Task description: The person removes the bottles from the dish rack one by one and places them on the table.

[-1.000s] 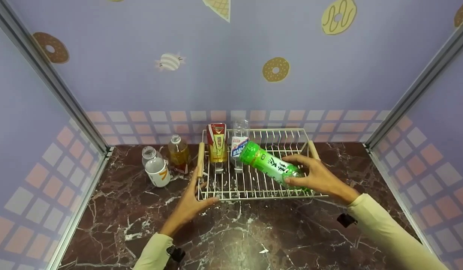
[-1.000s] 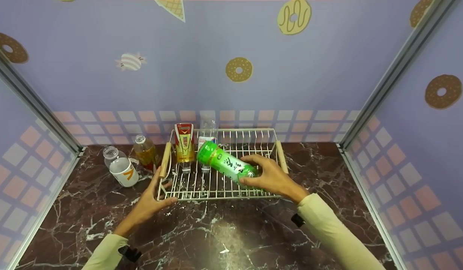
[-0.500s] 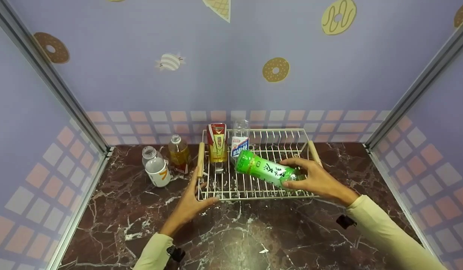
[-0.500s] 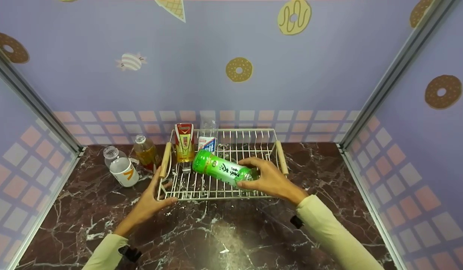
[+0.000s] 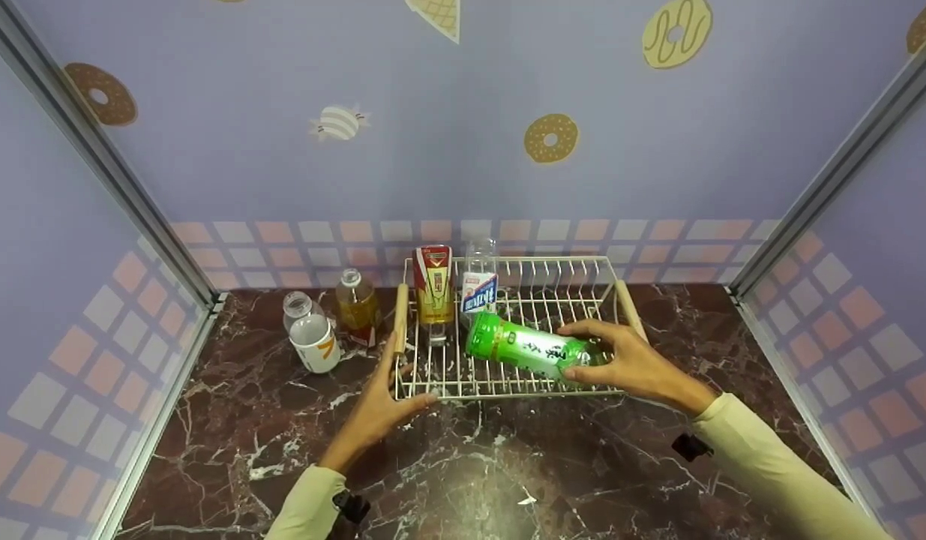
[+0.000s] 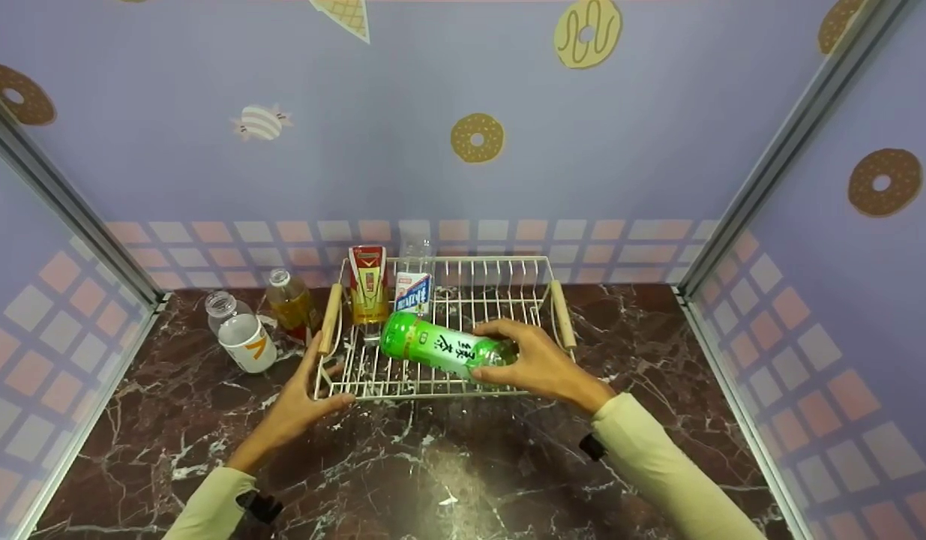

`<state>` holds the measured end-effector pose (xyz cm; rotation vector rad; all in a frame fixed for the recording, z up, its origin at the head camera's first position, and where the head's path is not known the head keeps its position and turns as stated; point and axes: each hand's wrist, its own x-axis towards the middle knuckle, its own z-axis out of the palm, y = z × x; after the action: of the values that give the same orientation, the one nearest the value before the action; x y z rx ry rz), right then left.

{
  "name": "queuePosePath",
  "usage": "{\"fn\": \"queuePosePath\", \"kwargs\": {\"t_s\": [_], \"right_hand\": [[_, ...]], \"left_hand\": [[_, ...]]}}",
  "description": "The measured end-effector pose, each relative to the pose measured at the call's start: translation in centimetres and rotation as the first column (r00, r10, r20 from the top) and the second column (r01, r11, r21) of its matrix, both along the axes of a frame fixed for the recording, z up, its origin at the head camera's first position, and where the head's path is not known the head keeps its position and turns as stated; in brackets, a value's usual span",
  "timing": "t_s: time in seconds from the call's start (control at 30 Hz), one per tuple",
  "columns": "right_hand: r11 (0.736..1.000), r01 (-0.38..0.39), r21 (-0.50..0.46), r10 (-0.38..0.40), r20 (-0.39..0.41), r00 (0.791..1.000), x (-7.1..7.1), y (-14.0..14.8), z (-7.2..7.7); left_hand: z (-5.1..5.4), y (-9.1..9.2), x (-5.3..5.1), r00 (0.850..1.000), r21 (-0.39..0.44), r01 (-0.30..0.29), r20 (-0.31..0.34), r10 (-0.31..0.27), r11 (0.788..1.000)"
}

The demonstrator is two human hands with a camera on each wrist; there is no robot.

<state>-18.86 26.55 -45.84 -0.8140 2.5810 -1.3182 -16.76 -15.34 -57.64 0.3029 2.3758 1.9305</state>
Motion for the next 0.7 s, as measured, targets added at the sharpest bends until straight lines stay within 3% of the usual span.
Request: {"fn": "queuePosePath", "kwargs": {"t_s": [0.5,0.7], "right_hand": [[0.999,-0.042,0.011,0.043,-0.015,0.999,0.47,-0.08,-0.01],[0.999,-0.048,0.010,0.047,0.012,0.999,0.74,-0.13,-0.14]], "left_hand": [[0.21,-0.03,-0.19,1.000,-0.023,-0.003,-0.015,0.003,1.000],[0.39,-0.35,-0.16,0.999,-0.106,-0.021,-0.044,0.017,0.994]]}}
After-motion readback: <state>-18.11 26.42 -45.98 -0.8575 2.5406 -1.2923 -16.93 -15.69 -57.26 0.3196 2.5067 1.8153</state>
